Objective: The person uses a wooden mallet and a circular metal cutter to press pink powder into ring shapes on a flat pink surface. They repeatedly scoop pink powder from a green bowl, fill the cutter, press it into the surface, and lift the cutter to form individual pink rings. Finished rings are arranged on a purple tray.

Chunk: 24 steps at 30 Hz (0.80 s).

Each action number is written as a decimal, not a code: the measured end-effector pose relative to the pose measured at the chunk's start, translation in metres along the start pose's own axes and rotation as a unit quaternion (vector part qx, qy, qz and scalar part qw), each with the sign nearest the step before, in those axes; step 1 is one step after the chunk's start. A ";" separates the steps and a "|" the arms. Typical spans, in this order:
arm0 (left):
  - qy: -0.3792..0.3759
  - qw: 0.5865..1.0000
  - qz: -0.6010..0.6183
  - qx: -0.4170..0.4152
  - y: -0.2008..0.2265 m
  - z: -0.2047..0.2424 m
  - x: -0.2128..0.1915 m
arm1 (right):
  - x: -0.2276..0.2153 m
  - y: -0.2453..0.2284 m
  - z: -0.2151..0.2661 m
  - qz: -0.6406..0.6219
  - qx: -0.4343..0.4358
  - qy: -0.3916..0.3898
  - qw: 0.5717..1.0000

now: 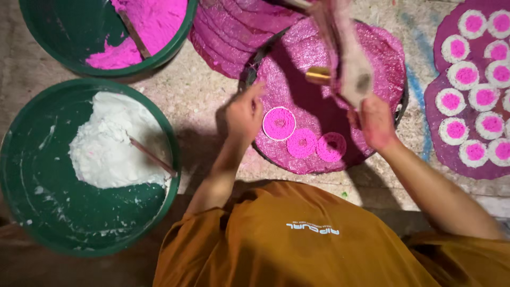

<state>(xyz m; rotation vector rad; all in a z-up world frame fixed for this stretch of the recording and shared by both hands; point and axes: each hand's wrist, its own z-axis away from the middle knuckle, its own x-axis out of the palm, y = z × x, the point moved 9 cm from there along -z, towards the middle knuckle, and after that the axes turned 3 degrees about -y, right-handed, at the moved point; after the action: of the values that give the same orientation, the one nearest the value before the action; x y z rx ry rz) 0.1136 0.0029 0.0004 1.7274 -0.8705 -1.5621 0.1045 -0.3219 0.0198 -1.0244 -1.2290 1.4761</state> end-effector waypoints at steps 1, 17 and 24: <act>0.073 0.995 -0.045 0.048 0.001 0.001 -0.013 | -0.002 -0.002 0.009 -0.009 -0.039 0.000 0.999; 0.073 0.779 0.583 -0.219 -0.143 0.028 0.087 | -0.044 0.003 0.151 -0.079 -0.166 0.207 0.961; 0.030 0.743 0.652 -0.144 -0.082 0.076 0.109 | -0.042 0.016 0.160 -0.140 -0.181 0.206 0.951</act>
<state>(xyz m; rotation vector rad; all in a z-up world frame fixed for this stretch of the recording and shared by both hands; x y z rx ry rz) 0.0500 -0.0417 -0.1358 0.5370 -1.2774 -0.5731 -0.0429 -0.3981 0.0299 -1.2628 -1.2937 0.7796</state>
